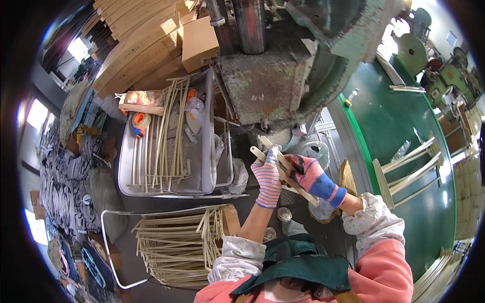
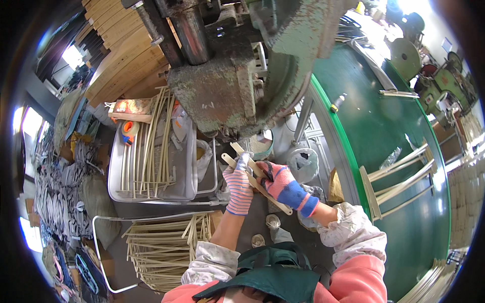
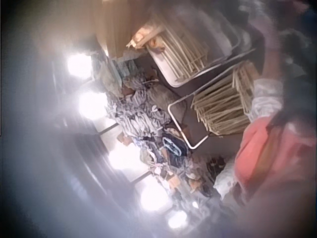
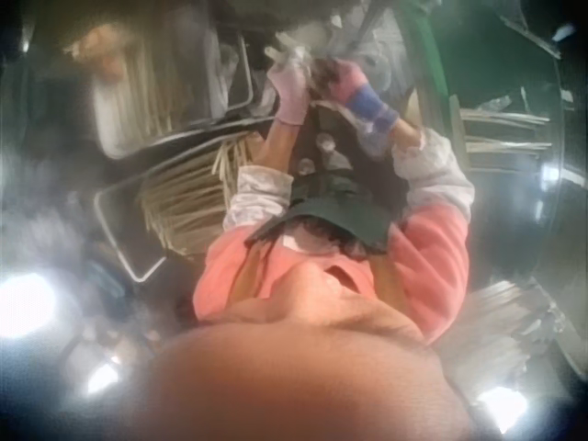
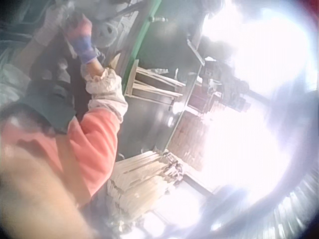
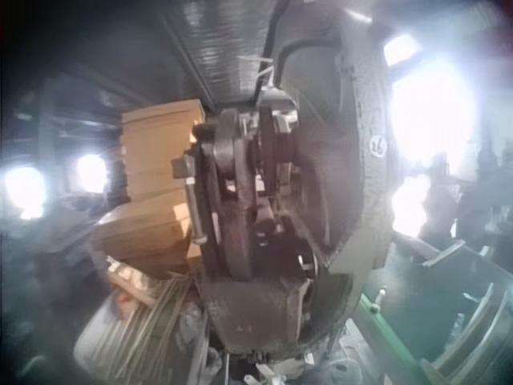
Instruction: The person repeatedly picks up thin wooden sticks and a pre-assembled frame, then uses a hydraulic press to join the sticks to the frame. After each press, the person removes the assembled frame and places it in a stack on the floor. The process is repeated multiple times throughout the clip.
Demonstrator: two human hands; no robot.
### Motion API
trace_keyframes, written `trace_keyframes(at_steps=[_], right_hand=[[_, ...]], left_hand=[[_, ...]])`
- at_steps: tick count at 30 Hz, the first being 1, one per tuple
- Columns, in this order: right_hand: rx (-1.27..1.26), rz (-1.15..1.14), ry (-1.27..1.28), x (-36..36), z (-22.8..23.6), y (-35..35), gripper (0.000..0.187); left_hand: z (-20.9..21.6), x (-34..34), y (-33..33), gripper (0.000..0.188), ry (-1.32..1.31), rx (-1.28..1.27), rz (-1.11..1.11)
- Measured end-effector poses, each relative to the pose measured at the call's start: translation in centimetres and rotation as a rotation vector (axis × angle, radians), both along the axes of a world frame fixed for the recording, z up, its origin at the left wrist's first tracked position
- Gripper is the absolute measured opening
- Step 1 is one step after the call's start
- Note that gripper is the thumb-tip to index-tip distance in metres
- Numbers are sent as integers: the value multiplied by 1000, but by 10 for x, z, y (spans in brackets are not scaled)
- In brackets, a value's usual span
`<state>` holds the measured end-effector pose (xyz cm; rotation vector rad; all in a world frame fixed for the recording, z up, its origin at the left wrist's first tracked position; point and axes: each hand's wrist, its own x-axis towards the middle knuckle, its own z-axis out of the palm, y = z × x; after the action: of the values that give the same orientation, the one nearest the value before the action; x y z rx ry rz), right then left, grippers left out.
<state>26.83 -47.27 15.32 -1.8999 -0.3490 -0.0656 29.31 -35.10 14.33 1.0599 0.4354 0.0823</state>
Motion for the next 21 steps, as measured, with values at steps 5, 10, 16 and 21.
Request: trace_keyframes(at_steps=[5,10,16,21], right_hand=[[-148,-32,225,79,-34,-38,15],[-177,118,89,144,-114,-18,17],[-74,235,112,153,-133,-18,19],[-65,255,101,149,-116,-25,20]], left_hand=[[-14,3,-1,13,20,76,-32],[-18,4,-6,14,79,-77,-28],[-23,4,-8,15,192,-35,-3],[-28,-7,8,21,83,94,-168]])
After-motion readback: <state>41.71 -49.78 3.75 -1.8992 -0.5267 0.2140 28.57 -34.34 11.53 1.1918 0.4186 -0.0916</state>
